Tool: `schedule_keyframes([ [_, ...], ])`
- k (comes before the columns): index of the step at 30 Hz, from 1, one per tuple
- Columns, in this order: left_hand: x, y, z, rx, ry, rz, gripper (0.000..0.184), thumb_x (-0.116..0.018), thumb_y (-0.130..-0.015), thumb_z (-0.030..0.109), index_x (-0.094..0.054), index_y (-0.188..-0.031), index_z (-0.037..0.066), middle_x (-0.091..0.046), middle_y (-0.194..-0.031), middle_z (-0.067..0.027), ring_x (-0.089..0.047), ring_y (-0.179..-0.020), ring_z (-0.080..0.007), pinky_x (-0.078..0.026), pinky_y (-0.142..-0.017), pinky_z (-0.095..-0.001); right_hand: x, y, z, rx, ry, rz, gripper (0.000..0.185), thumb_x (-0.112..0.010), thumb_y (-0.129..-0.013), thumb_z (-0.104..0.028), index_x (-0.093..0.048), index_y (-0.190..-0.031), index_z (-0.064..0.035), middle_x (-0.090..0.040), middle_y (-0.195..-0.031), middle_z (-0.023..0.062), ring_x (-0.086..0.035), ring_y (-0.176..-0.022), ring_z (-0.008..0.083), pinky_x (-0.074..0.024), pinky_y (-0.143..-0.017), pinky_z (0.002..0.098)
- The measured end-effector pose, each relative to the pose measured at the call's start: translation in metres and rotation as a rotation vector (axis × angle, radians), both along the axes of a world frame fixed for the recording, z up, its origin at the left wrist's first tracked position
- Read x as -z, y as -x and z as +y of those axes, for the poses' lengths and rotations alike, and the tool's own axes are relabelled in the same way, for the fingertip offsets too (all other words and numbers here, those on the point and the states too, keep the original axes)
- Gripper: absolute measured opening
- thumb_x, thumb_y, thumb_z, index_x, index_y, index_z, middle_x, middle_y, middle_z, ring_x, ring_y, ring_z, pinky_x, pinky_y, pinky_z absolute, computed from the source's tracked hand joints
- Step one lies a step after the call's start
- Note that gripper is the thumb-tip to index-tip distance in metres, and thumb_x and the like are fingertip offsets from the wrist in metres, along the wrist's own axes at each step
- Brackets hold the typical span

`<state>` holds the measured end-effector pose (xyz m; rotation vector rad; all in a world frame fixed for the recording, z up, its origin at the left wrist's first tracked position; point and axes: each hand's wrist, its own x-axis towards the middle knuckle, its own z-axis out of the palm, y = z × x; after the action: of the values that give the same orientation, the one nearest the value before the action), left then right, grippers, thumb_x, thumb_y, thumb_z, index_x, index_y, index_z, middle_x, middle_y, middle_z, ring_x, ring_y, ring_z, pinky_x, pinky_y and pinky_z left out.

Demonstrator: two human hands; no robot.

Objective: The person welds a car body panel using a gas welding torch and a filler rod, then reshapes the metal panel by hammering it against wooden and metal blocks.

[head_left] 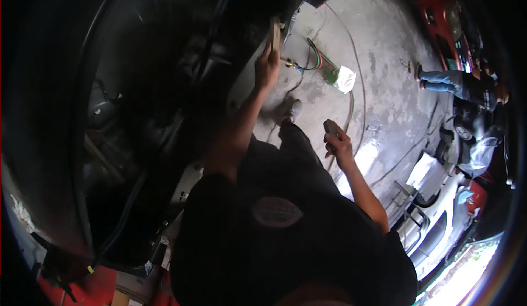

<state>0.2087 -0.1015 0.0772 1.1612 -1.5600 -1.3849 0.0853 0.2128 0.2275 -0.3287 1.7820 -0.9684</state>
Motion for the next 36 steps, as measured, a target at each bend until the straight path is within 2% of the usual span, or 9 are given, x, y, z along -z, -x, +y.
schedule_keyframes([
  [4,-0.03,-0.079,0.073,0.223,0.34,-0.247,0.047,-0.059,-0.096,0.019,-0.055,-0.14,0.003,-0.067,-0.108,-0.0269,-0.068,-0.099,-0.0346,-0.052,-0.084,-0.0425,0.0,0.045,-0.019,-0.056,0.071,-0.029,0.067,-0.07,-0.088,-0.025,-0.047,-0.146,0.0,-0.059,-0.083,0.0034,-0.054,-0.061,0.0091,-0.0512,-0.048,0.0266],
  [6,-0.056,-0.098,0.113,0.395,0.133,-0.377,0.056,-0.062,-0.093,0.018,-0.048,-0.145,0.002,-0.067,-0.112,-0.0273,-0.066,-0.103,-0.0414,-0.051,-0.087,-0.0441,0.009,0.063,-0.01,-0.055,0.061,-0.069,0.065,-0.069,-0.089,-0.023,-0.047,-0.146,-0.0009,-0.059,-0.082,0.0036,-0.054,-0.06,0.0088,-0.0506,-0.048,0.0266],
  [10,-0.048,-0.059,0.158,0.158,0.135,-0.448,0.076,-0.067,-0.088,0.016,-0.032,-0.154,0.003,-0.067,-0.104,-0.0264,-0.065,-0.096,-0.0435,-0.05,-0.085,-0.0473,0.036,0.103,0.005,0.056,0.163,-0.164,0.064,-0.068,-0.09,-0.022,-0.047,-0.147,-0.0035,-0.058,-0.082,0.0031,-0.053,-0.062,0.0086,-0.0508,-0.048,0.0253],
  [13,-0.067,0.013,0.144,0.0,0.106,-0.373,0.066,-0.071,-0.086,0.02,-0.045,-0.143,-0.001,-0.065,-0.101,-0.0262,-0.063,-0.093,-0.044,-0.049,-0.084,-0.0485,0.05,0.134,0.017,0.142,0.138,-0.204,0.064,-0.068,-0.09,-0.023,-0.047,-0.147,-0.006,-0.057,-0.083,0.0026,-0.052,-0.064,0.0079,-0.0499,-0.047,0.0244],
  [19,0.015,0.042,0.105,-0.219,0.25,-0.741,0.04,-0.073,-0.087,0.025,-0.06,-0.111,-0.004,-0.065,-0.099,-0.0252,-0.062,-0.093,-0.0452,-0.048,-0.081,-0.0491,0.051,0.194,0.03,0.198,0.06,-0.204,0.064,-0.068,-0.091,-0.024,-0.046,-0.148,-0.0079,-0.057,-0.086,0.0022,-0.05,-0.063,0.0072,-0.0481,-0.048,0.0231],
  [20,0.03,0.032,0.122,-0.261,0.259,-0.743,0.04,-0.071,-0.089,0.025,-0.059,-0.114,-0.005,-0.065,-0.1,-0.026,-0.062,-0.094,-0.0453,-0.049,-0.082,-0.0491,0.039,0.2,0.027,0.162,0.0,-0.129,0.068,-0.067,-0.092,-0.037,-0.047,-0.146,-0.0014,-0.058,-0.091,0.0026,-0.051,-0.069,0.0077,-0.0497,-0.051,0.0222],
  [28,0.021,0.072,0.08,-0.352,0.066,-0.535,0.046,-0.066,-0.096,0.028,-0.056,-0.118,-0.011,-0.067,-0.104,-0.0277,-0.066,-0.096,-0.042,-0.05,-0.087,-0.0437,0.034,0.237,0.042,0.073,-0.123,-0.005,0.051,-0.061,-0.091,-0.018,-0.055,-0.14,-0.0043,-0.06,-0.088,0.0042,-0.055,-0.065,0.0087,-0.0491,-0.047,0.0218],
  [31,0.072,0.058,0.144,-0.441,0.264,-0.384,0.042,-0.064,-0.097,0.023,-0.057,-0.126,-0.007,-0.067,-0.112,-0.0207,-0.064,-0.103,-0.0338,-0.047,-0.094,-0.0392,0.04,0.237,0.041,0.074,-0.142,-0.075,0.064,-0.065,-0.09,-0.03,-0.047,-0.146,-0.0056,-0.059,-0.084,0.002,-0.055,-0.064,0.0078,-0.0485,-0.046,0.0227],
  [36,0.013,0.086,0.087,-0.349,-0.071,-0.235,0.035,-0.065,-0.094,0.013,-0.06,-0.125,-0.003,-0.067,-0.109,-0.0151,-0.063,-0.104,-0.026,-0.047,-0.093,-0.0372,0.029,0.225,0.027,-0.016,-0.17,-0.111,0.056,-0.065,-0.088,-0.017,-0.053,-0.142,-0.0067,-0.056,-0.081,-0.0011,-0.05,-0.059,0.0057,-0.0482,-0.045,0.023],
])
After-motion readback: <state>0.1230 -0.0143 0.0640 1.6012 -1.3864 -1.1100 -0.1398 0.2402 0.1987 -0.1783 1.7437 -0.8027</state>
